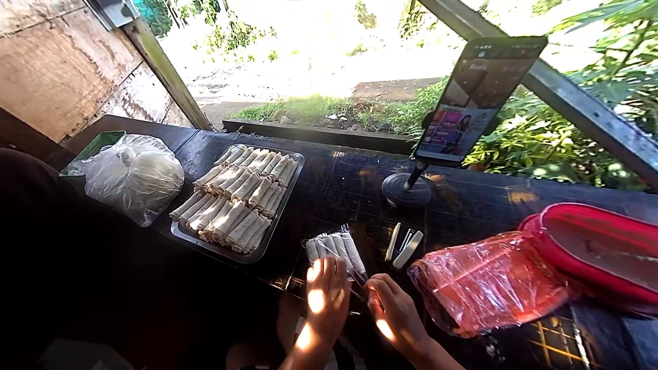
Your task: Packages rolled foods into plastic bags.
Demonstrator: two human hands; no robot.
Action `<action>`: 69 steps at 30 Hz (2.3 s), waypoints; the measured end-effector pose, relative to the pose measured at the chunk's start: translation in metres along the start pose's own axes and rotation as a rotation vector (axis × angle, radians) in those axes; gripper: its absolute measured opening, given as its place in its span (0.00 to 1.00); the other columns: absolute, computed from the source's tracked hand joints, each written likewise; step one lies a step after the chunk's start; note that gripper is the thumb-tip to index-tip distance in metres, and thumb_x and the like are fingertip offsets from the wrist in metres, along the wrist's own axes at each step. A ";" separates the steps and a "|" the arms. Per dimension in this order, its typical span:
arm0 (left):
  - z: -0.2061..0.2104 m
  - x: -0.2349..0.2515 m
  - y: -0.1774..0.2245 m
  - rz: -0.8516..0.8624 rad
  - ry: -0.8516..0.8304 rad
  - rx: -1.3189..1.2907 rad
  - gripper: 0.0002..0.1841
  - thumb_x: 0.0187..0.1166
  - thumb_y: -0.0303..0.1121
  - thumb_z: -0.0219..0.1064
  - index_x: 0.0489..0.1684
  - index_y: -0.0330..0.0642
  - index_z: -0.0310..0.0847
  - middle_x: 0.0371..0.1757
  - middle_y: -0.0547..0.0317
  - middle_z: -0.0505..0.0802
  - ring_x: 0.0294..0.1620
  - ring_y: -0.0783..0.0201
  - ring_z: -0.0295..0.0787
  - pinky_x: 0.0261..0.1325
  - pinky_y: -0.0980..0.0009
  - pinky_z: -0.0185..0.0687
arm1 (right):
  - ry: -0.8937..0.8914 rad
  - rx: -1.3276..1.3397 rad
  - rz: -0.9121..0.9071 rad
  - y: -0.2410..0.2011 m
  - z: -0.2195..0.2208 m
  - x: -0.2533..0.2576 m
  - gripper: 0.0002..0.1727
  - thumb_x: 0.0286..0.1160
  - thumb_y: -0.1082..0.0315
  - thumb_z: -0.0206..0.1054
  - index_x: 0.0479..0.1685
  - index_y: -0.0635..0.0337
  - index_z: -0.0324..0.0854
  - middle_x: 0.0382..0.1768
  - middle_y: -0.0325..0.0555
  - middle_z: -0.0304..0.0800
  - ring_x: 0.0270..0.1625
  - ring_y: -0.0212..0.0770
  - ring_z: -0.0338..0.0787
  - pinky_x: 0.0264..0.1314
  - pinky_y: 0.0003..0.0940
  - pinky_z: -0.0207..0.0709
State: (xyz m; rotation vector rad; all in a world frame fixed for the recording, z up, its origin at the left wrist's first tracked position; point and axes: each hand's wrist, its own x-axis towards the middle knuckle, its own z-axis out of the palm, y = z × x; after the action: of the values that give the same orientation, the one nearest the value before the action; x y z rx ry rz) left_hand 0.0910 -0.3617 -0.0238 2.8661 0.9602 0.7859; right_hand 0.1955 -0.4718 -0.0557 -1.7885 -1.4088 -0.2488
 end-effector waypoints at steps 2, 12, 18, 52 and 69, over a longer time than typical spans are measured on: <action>-0.019 -0.014 -0.001 -0.076 -0.068 0.021 0.11 0.66 0.25 0.74 0.45 0.37 0.93 0.46 0.44 0.94 0.44 0.47 0.93 0.40 0.57 0.88 | -0.008 -0.007 0.005 0.001 -0.005 0.001 0.11 0.64 0.72 0.60 0.42 0.61 0.84 0.44 0.53 0.90 0.37 0.42 0.92 0.36 0.30 0.86; -0.137 0.035 -0.039 -0.123 -0.314 -0.680 0.14 0.67 0.17 0.64 0.50 0.33 0.85 0.45 0.48 0.89 0.29 0.67 0.83 0.33 0.72 0.82 | -0.163 0.808 0.272 -0.039 -0.067 0.081 0.06 0.73 0.77 0.65 0.42 0.56 0.82 0.43 0.32 0.94 0.31 0.19 0.89 0.34 0.17 0.87; -0.117 0.144 -0.058 -0.232 -0.522 -0.777 0.13 0.78 0.20 0.62 0.58 0.30 0.83 0.50 0.47 0.89 0.45 0.64 0.84 0.51 0.68 0.80 | -0.138 0.706 0.415 -0.018 -0.073 0.163 0.05 0.72 0.84 0.63 0.42 0.69 0.79 0.42 0.42 0.92 0.32 0.28 0.91 0.40 0.25 0.90; 0.061 0.038 0.094 0.920 0.001 -0.597 0.05 0.69 0.21 0.68 0.26 0.37 0.90 0.31 0.52 0.92 0.35 0.54 0.92 0.34 0.63 0.86 | -0.461 -0.204 0.453 0.044 -0.144 0.019 0.20 0.60 0.84 0.71 0.56 0.71 0.85 0.48 0.62 0.93 0.51 0.64 0.93 0.55 0.65 0.83; -0.022 0.042 -0.008 -0.519 -0.345 -1.493 0.06 0.80 0.23 0.61 0.37 0.39 0.84 0.28 0.69 0.90 0.22 0.82 0.78 0.26 0.85 0.73 | -0.234 -0.496 0.275 0.050 -0.104 -0.029 0.40 0.52 0.50 0.80 0.67 0.67 0.85 0.66 0.61 0.89 0.70 0.66 0.87 0.70 0.63 0.77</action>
State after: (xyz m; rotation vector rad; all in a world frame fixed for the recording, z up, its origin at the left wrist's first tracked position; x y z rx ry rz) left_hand 0.1046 -0.3343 0.0129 1.3124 0.5648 0.5186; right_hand 0.2632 -0.5671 -0.0304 -2.4626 -1.3120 -0.2655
